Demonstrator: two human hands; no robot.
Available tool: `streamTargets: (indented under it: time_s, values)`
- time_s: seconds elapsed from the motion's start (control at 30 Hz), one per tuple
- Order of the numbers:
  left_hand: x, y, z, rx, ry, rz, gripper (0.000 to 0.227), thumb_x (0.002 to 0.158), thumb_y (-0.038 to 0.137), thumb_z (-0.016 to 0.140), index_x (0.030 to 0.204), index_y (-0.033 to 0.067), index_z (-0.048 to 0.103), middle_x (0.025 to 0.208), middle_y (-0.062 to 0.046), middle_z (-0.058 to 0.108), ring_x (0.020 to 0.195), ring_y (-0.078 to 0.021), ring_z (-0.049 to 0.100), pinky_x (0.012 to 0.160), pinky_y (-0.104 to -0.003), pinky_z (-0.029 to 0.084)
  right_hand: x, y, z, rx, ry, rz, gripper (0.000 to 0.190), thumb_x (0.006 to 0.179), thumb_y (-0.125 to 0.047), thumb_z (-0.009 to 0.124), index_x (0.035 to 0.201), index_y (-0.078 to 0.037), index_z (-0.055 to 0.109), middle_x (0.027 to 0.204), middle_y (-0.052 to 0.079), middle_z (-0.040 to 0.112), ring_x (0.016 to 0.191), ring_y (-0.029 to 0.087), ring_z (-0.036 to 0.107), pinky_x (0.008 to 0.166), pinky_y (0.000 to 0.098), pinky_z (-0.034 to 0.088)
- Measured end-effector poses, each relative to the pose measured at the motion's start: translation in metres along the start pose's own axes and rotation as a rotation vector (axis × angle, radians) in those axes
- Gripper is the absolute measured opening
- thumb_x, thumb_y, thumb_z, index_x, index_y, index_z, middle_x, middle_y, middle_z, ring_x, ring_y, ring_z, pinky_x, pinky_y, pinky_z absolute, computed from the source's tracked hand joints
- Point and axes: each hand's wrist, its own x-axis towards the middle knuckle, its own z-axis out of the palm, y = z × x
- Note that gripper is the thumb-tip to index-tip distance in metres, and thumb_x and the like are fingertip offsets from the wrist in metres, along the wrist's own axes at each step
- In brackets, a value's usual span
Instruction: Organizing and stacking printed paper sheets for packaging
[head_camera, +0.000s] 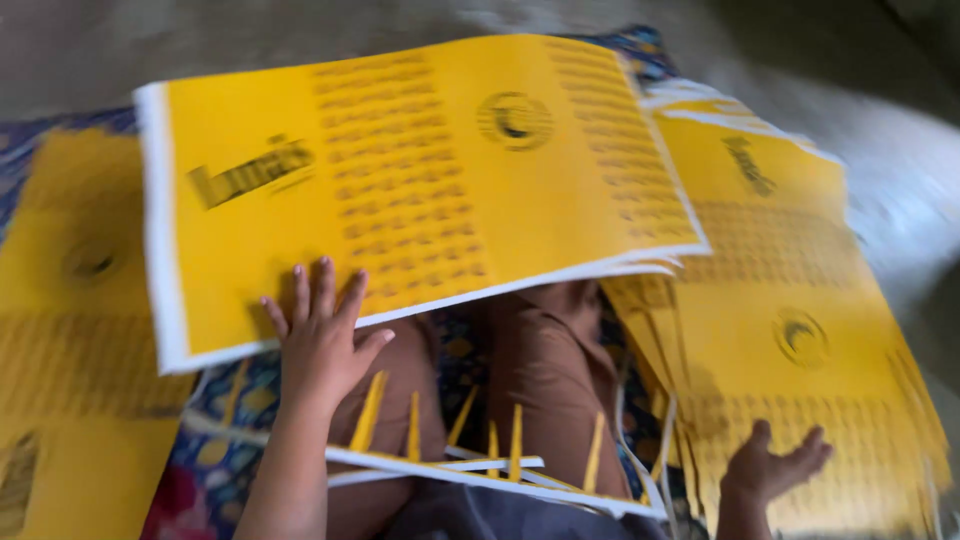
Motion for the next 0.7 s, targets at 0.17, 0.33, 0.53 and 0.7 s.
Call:
streamTargets:
  time_s: [0.17,0.33,0.53,0.7]
  values:
    - [-0.036,-0.04,-0.015,0.055,0.044,-0.131,0.09,0.076,0.06,0.072,0.153,0.023,0.045,0.167,-0.012,0.033,0.154,-0.0439,0.023,0.117,-0.071,0.014,-0.01,-0.139,0.01,0.338,-0.083,-0.259,0.058,0.106,0.014,0.066,0.158,0.011,0.04,0.162,0.03,0.02,0.153,0.043,0.023,0.122,0.0574,0.025]
    - [-0.049,-0.016,-0.036,-0.044,0.04,-0.094,0.077,0.085,0.045,0.072,0.151,0.0163,0.046,0.164,-0.016,0.034,0.15,-0.0451,0.024,0.124,-0.061,0.013,-0.033,-0.237,0.02,0.426,-0.104,-0.63,0.057,0.103,0.02,0.068,0.155,0.012,0.046,0.162,0.035,0.034,0.15,0.051,0.037,0.11,0.0658,0.037]
    - [-0.053,-0.022,-0.032,-0.039,0.167,-0.03,0.064,0.077,0.018,0.081,0.138,0.0162,0.06,0.149,-0.013,0.053,0.14,-0.0408,0.045,0.118,-0.07,0.023,-0.063,-0.329,0.047,0.536,-0.285,-1.05,0.048,0.096,0.008,0.071,0.142,0.002,0.057,0.155,0.03,0.044,0.15,0.048,0.04,0.128,0.061,0.034]
    - [-0.052,-0.032,-0.031,-0.097,0.15,0.013,0.038,0.089,0.006,0.065,0.126,0.0144,0.068,0.14,-0.007,0.062,0.133,-0.0339,0.053,0.116,-0.065,0.028,-0.07,-0.378,0.085,0.231,-0.57,-1.198,0.058,0.089,-0.027,0.071,0.145,-0.014,0.058,0.165,0.02,0.043,0.156,0.044,0.033,0.12,0.0725,0.017]
